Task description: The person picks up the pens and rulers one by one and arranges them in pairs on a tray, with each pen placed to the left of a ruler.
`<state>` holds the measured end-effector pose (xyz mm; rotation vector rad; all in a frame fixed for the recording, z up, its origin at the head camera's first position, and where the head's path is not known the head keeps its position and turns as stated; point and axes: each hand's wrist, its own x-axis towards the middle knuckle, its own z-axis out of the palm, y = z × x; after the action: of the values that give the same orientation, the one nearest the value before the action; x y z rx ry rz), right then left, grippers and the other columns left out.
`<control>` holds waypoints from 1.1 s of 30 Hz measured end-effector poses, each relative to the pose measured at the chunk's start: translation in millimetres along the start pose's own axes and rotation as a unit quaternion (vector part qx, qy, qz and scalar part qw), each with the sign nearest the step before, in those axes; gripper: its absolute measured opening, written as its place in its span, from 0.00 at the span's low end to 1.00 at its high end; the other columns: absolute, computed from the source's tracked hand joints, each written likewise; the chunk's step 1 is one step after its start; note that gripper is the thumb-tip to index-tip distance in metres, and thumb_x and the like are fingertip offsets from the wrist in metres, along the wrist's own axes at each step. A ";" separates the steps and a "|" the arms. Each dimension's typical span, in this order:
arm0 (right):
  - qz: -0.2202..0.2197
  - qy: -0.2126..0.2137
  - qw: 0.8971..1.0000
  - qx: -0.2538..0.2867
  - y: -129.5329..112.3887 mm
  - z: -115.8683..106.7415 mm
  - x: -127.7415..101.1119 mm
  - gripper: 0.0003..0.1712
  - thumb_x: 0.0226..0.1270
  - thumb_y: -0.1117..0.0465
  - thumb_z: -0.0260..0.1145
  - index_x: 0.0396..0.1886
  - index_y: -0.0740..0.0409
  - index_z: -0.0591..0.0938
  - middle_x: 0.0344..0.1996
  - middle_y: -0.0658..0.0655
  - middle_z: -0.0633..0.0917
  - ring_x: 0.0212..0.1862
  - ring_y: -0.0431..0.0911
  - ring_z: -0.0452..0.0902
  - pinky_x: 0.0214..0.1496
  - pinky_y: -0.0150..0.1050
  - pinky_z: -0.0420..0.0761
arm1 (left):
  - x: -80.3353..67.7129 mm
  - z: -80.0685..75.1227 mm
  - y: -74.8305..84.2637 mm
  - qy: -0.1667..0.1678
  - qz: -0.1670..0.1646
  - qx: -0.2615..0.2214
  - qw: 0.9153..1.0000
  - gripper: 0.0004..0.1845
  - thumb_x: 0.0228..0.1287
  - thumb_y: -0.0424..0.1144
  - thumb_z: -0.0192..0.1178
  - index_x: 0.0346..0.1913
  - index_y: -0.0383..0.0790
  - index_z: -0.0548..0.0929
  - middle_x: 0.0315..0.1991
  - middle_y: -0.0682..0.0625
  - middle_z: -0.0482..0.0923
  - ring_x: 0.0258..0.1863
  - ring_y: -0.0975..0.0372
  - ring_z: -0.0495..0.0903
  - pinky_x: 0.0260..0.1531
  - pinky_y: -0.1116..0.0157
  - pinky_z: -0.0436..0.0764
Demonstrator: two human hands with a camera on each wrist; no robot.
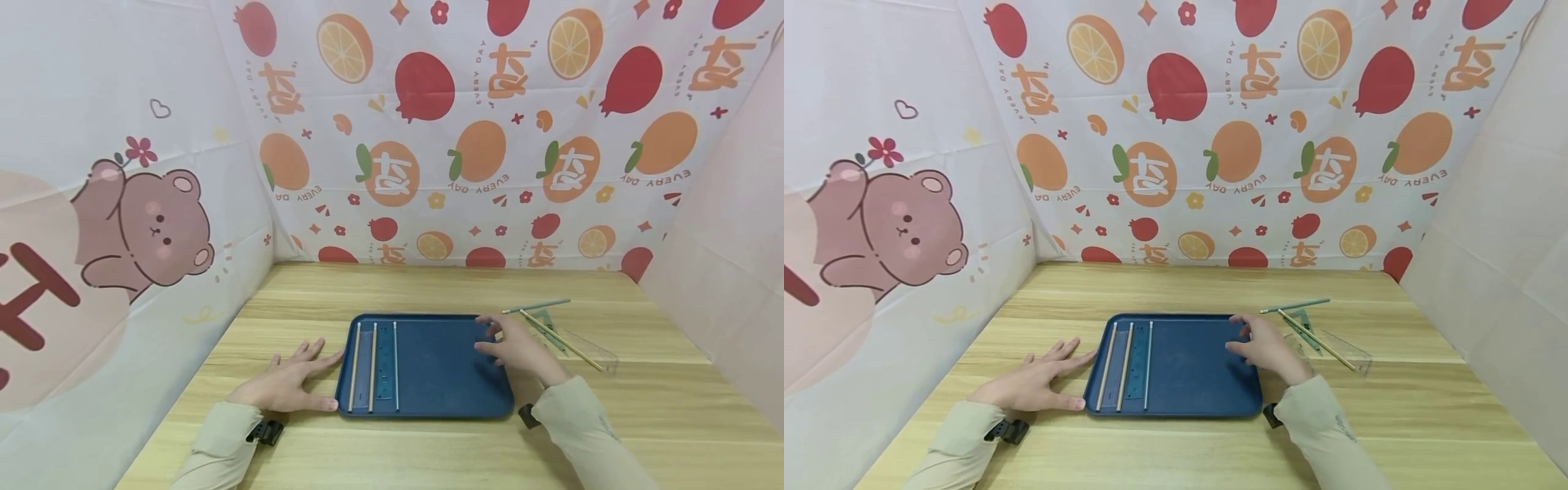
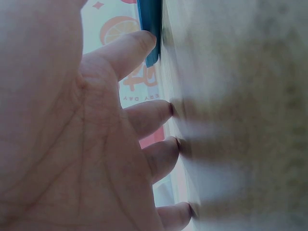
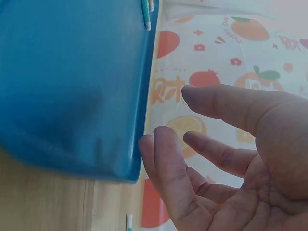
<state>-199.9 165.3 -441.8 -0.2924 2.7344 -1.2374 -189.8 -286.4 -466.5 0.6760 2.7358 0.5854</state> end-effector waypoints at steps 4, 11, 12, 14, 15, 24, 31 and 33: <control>0.006 0.007 1.000 0.000 9.4 -6.4 -3.0 0.34 0.76 0.60 0.72 0.76 0.66 0.73 0.59 0.73 0.81 0.39 0.50 0.88 0.39 0.45 0.91 | 0.0 0.2 -0.6 0.001 0.001 0.000 1.000 0.53 0.60 0.70 0.73 0.85 0.57 0.65 0.87 0.31 0.46 0.85 0.29 0.44 0.68 0.15 0.40; 0.021 0.029 0.999 -0.022 24.3 -20.4 -6.1 0.35 0.75 0.59 0.72 0.76 0.65 0.74 0.53 0.69 0.83 0.31 0.48 0.88 0.35 0.41 0.88 | -0.6 0.1 -0.2 0.001 0.002 0.000 1.000 0.53 0.60 0.70 0.73 0.85 0.57 0.65 0.87 0.30 0.46 0.85 0.28 0.44 0.68 0.14 0.40; 0.020 0.030 0.999 -0.028 25.9 -23.0 -6.8 0.35 0.75 0.59 0.72 0.76 0.65 0.74 0.53 0.69 0.84 0.31 0.49 0.88 0.35 0.41 0.88 | -0.5 0.0 0.0 0.001 0.002 0.000 1.000 0.53 0.60 0.70 0.73 0.85 0.57 0.65 0.87 0.30 0.47 0.85 0.28 0.44 0.68 0.14 0.40; 0.020 0.028 0.999 -0.036 29.0 -27.6 -7.8 0.35 0.77 0.58 0.71 0.77 0.66 0.73 0.54 0.70 0.83 0.30 0.49 0.87 0.35 0.41 0.87 | -0.5 -0.2 0.1 0.002 0.002 0.000 1.000 0.53 0.60 0.70 0.73 0.85 0.57 0.65 0.87 0.31 0.47 0.85 0.28 0.44 0.68 0.14 0.41; 0.021 0.027 0.999 -0.037 30.4 -29.8 -8.1 0.35 0.77 0.58 0.70 0.77 0.66 0.72 0.55 0.70 0.83 0.31 0.49 0.87 0.35 0.41 0.87 | -0.5 -0.2 0.1 0.001 0.002 0.001 1.000 0.53 0.60 0.70 0.73 0.85 0.57 0.65 0.87 0.31 0.47 0.85 0.28 0.44 0.68 0.14 0.41; 0.044 0.012 0.999 -0.022 46.1 -47.9 -10.9 0.36 0.78 0.59 0.69 0.78 0.69 0.68 0.56 0.73 0.82 0.39 0.51 0.88 0.41 0.43 0.87 | -0.5 0.1 -0.2 0.000 0.001 0.002 1.000 0.53 0.60 0.70 0.72 0.85 0.58 0.65 0.87 0.31 0.46 0.85 0.29 0.44 0.68 0.14 0.41; 0.044 0.012 0.998 -0.042 61.9 -61.8 -9.4 0.37 0.74 0.63 0.71 0.76 0.75 0.69 0.44 0.67 0.85 0.35 0.48 0.87 0.39 0.42 0.89 | -0.8 -0.2 0.6 0.000 0.000 0.001 1.000 0.53 0.60 0.70 0.72 0.85 0.58 0.65 0.87 0.31 0.46 0.85 0.29 0.44 0.69 0.15 0.41; 0.045 0.011 0.997 -0.054 65.5 -65.5 -9.5 0.37 0.73 0.63 0.71 0.75 0.77 0.69 0.42 0.66 0.86 0.33 0.47 0.87 0.38 0.42 0.88 | -0.7 -0.2 0.5 0.000 -0.001 0.001 1.000 0.53 0.60 0.70 0.72 0.85 0.58 0.65 0.87 0.31 0.46 0.85 0.29 0.44 0.69 0.15 0.40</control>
<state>-211.4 257.5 -447.9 -0.1666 2.8042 -1.0793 -189.0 -286.4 -466.0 0.6748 2.7376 0.5823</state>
